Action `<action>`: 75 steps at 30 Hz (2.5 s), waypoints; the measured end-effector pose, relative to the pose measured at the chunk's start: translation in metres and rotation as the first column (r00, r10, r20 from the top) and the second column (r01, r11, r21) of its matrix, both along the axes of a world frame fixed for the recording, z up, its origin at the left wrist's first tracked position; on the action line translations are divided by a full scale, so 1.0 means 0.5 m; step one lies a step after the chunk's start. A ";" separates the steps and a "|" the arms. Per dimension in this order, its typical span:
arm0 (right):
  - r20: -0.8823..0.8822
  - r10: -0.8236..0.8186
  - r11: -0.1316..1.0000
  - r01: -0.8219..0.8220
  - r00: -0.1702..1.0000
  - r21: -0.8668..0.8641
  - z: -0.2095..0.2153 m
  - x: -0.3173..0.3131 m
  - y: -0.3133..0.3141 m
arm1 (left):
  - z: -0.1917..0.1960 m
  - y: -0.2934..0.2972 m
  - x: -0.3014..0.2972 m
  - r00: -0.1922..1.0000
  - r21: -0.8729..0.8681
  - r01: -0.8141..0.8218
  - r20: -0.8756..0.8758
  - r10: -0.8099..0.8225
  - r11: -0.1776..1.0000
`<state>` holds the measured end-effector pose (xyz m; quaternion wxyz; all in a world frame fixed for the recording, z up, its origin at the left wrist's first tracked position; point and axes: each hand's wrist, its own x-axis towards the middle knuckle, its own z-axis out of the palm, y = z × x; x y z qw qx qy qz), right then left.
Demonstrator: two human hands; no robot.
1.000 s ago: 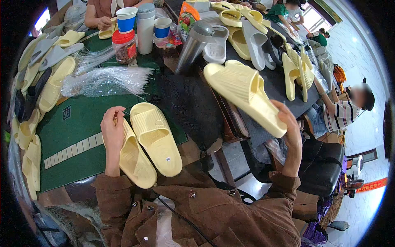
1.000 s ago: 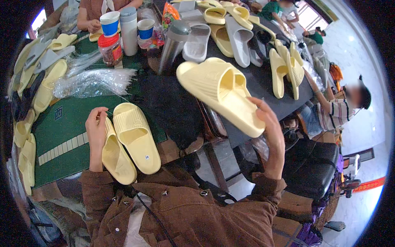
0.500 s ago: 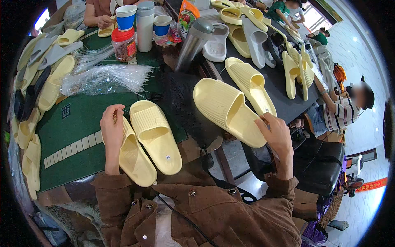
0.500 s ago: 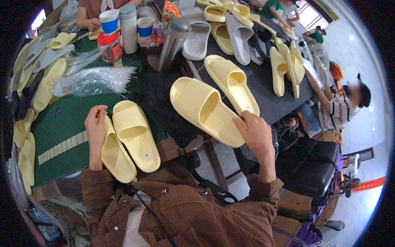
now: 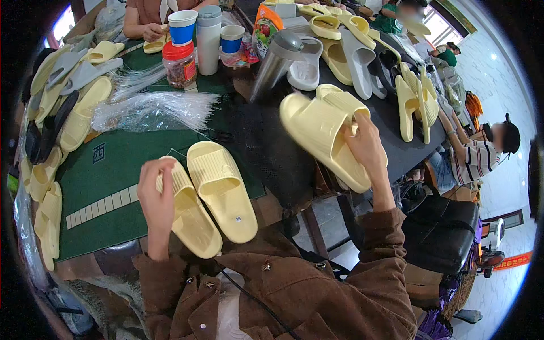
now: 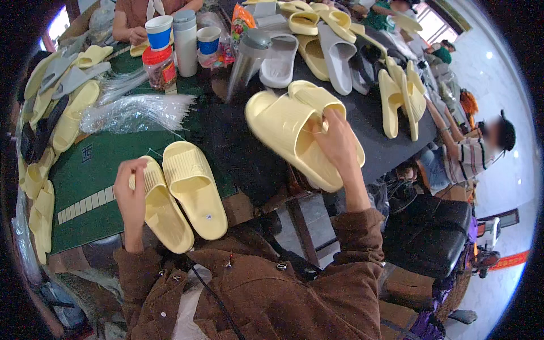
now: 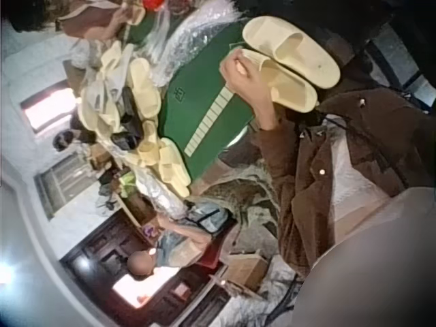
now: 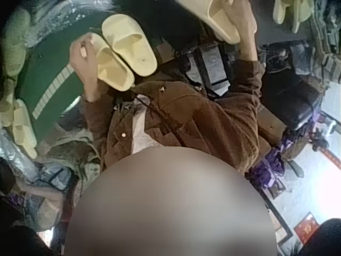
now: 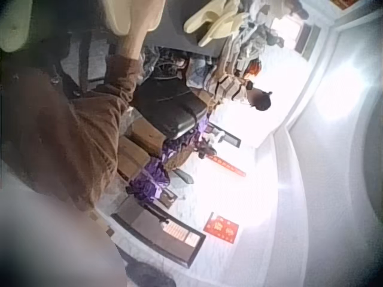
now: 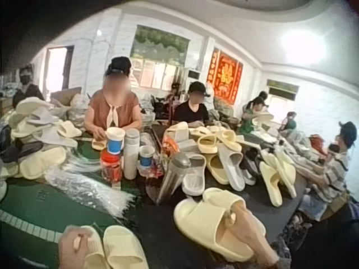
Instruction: The recorder is shown manually trimming threads and finishing several pairs of sandals on a production table in a shoe manufacturing environment.
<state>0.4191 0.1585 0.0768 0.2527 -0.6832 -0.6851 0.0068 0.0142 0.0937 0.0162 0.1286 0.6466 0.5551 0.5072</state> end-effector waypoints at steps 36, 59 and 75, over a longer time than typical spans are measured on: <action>-0.995 0.015 0.837 -0.545 0.102 -0.043 -0.016 -0.378 -0.138 | -0.098 -0.171 -0.608 0.601 -0.062 -0.705 -0.582 0.548 0.707; -0.998 -0.055 0.687 -0.725 0.013 -0.048 -0.086 -0.438 -0.101 | -0.073 -0.090 -0.133 0.959 -0.210 -0.206 -0.239 0.155 0.956; -0.972 0.113 0.825 -0.525 -0.207 0.208 -0.052 -0.419 -0.023 | -0.059 -0.121 -0.029 0.938 -0.273 -0.170 -0.339 0.070 0.947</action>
